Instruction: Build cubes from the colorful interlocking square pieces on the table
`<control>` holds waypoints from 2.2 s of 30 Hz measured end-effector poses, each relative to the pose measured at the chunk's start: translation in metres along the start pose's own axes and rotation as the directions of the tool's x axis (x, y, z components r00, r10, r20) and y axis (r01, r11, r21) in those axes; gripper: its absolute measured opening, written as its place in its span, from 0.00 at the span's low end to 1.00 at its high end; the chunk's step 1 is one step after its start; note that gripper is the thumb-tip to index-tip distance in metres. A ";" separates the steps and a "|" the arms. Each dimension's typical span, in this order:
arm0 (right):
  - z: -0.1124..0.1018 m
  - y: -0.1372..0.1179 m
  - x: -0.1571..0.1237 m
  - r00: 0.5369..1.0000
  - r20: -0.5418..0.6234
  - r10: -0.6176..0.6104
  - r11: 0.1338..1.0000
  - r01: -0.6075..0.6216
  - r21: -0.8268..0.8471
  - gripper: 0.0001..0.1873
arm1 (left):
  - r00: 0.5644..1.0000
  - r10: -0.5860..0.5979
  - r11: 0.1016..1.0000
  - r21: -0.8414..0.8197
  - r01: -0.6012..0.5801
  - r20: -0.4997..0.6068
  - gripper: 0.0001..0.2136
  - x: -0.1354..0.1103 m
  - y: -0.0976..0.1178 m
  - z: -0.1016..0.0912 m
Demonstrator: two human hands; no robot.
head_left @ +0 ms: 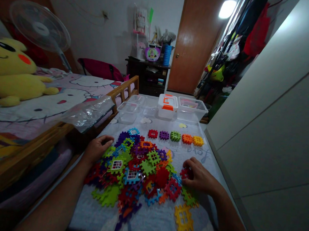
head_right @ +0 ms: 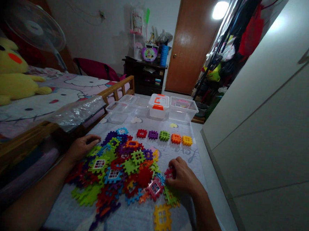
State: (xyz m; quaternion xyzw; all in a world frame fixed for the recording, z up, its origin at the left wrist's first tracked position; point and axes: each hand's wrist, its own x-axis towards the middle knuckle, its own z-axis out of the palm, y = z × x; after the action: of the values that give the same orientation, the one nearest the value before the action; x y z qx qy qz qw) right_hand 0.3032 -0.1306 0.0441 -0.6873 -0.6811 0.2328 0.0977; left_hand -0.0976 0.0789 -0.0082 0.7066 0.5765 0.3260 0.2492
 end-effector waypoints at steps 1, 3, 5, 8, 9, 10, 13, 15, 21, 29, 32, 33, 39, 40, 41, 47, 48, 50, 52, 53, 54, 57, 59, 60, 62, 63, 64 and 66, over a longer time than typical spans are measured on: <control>0.001 -0.001 -0.001 1.000 -0.009 -0.006 1.000 0.006 -0.019 0.14 | 1.000 -0.006 1.000 0.003 0.006 0.001 0.20 0.000 0.001 0.000; 0.004 -0.003 0.000 0.999 -0.038 -0.013 0.999 0.011 -0.051 0.11 | 1.000 -0.016 1.000 0.012 0.016 0.001 0.20 0.000 0.001 0.000; 0.007 -0.003 0.001 0.997 -0.068 -0.024 0.998 0.019 -0.068 0.09 | 1.000 -0.014 1.000 0.020 0.014 0.003 0.20 0.000 0.002 0.000; 0.011 -0.001 0.006 0.986 -0.159 -0.047 0.996 0.034 -0.082 0.09 | 1.000 -0.006 1.000 0.021 0.006 -0.003 0.20 0.000 0.000 0.000; 0.013 0.000 0.009 0.978 -0.204 -0.054 0.996 0.038 -0.082 0.10 | 1.000 -0.002 1.000 0.016 0.002 -0.004 0.20 0.000 -0.001 0.000; 0.014 0.001 0.012 0.966 -0.252 -0.061 0.996 0.042 -0.079 0.11 | 1.000 0.001 1.000 0.011 -0.001 -0.005 0.20 0.000 -0.001 0.000; 0.017 0.005 0.022 0.929 -0.361 -0.080 0.996 0.059 -0.069 0.16 | 1.000 -0.001 1.000 -0.009 0.001 0.001 0.19 0.001 -0.001 0.000; 0.017 0.006 0.024 0.917 -0.390 -0.086 0.996 0.064 -0.070 0.19 | 1.000 -0.014 1.000 -0.014 0.014 0.006 0.20 0.000 0.001 0.000; 0.006 -0.019 -0.002 0.972 -0.199 -0.123 0.992 0.115 -0.050 0.12 | 1.000 -0.002 1.000 -0.003 0.002 0.001 0.19 0.000 0.003 -0.002; 0.033 -0.059 -0.026 0.994 -0.074 -0.078 0.985 0.066 -0.159 0.15 | 1.000 -0.017 1.000 -0.003 0.017 0.009 0.21 0.000 0.002 0.000; 0.033 -0.055 -0.025 0.991 -0.104 -0.081 0.987 0.065 -0.149 0.13 | 1.000 -0.016 1.000 -0.006 0.016 0.006 0.20 0.000 0.003 -0.001; 0.030 -0.052 -0.024 0.989 -0.116 -0.093 0.988 0.077 -0.137 0.14 | 1.000 -0.014 1.000 -0.007 0.014 0.005 0.20 0.000 0.004 -0.001; -0.004 -0.021 0.002 0.972 -0.229 -0.056 0.991 0.027 -0.130 0.17 | 1.000 -0.006 1.000 0.003 0.007 -0.004 0.19 0.000 0.002 -0.001; -0.007 -0.018 0.009 0.970 -0.241 -0.028 0.990 -0.007 -0.142 0.17 | 1.000 -0.010 1.000 0.003 0.010 -0.003 0.19 0.001 0.002 -0.001; -0.008 -0.015 0.015 0.970 -0.243 -0.003 0.988 -0.036 -0.153 0.18 | 1.000 -0.013 1.000 0.001 0.013 0.003 0.20 0.001 0.002 0.000; 0.009 -0.010 0.034 0.976 -0.203 0.074 0.969 -0.118 -0.215 0.17 | 1.000 -0.007 1.000 -0.001 0.007 0.015 0.20 0.000 0.000 -0.001; 0.011 -0.010 0.034 0.976 -0.202 0.078 0.970 -0.121 -0.213 0.18 | 1.000 -0.002 1.000 0.001 0.002 0.015 0.20 0.000 0.000 -0.001; 0.011 -0.007 0.032 0.976 -0.202 0.081 0.972 -0.122 -0.199 0.23 | 1.000 0.004 1.000 0.005 -0.004 0.015 0.20 0.001 -0.002 -0.001; 0.008 -0.004 0.026 0.977 -0.199 0.080 0.978 -0.116 -0.174 0.31 | 1.000 0.000 1.000 0.007 0.000 0.015 0.20 0.001 -0.002 0.000; 0.005 -0.003 0.021 0.978 -0.193 0.078 0.982 -0.109 -0.157 0.34 | 1.000 -0.003 1.000 0.005 0.003 0.013 0.20 0.001 -0.002 0.000; 0.002 -0.002 0.015 0.981 -0.178 0.073 0.986 -0.098 -0.137 0.37 | 1.000 -0.005 1.000 0.003 0.005 0.012 0.20 0.001 -0.002 0.000; -0.002 -0.001 -0.011 0.996 -0.076 0.051 0.996 -0.057 -0.071 0.47 | 1.000 -0.004 1.000 -0.004 0.005 0.014 0.20 0.001 -0.002 0.000; 0.000 -0.002 -0.031 0.999 0.008 0.041 0.998 -0.041 -0.042 0.57 | 1.000 -0.008 1.000 -0.002 0.008 0.013 0.20 0.001 -0.002 0.000; 0.002 -0.003 -0.041 0.998 0.046 0.040 0.999 -0.038 -0.035 0.61 | 1.000 -0.009 1.000 -0.002 0.009 0.013 0.20 0.001 -0.001 0.000; 0.009 -0.005 -0.059 0.993 0.106 0.042 0.999 -0.039 -0.031 0.67 | 1.000 -0.010 1.000 -0.004 0.010 0.018 0.20 0.001 -0.001 0.000; 0.014 -0.006 -0.067 0.991 0.127 0.047 0.999 -0.043 -0.030 0.69 | 1.000 -0.010 1.000 -0.005 0.010 0.022 0.20 0.001 0.000 0.000; 0.019 -0.007 -0.074 0.989 0.138 0.054 0.998 -0.050 -0.029 0.71 | 1.000 -0.009 1.000 -0.006 0.009 0.026 0.20 0.001 0.000 0.001; 0.030 -0.009 -0.085 0.989 0.130 0.072 0.997 -0.069 -0.031 0.74 | 1.000 -0.007 1.000 -0.003 0.007 0.028 0.20 0.001 0.001 0.000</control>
State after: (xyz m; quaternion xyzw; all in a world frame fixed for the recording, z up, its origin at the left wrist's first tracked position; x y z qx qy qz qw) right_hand 0.2849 -0.2191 0.0375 -0.6954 -0.6643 0.2718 0.0352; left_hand -0.0968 0.0795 -0.0080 0.7088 0.5747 0.3161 0.2597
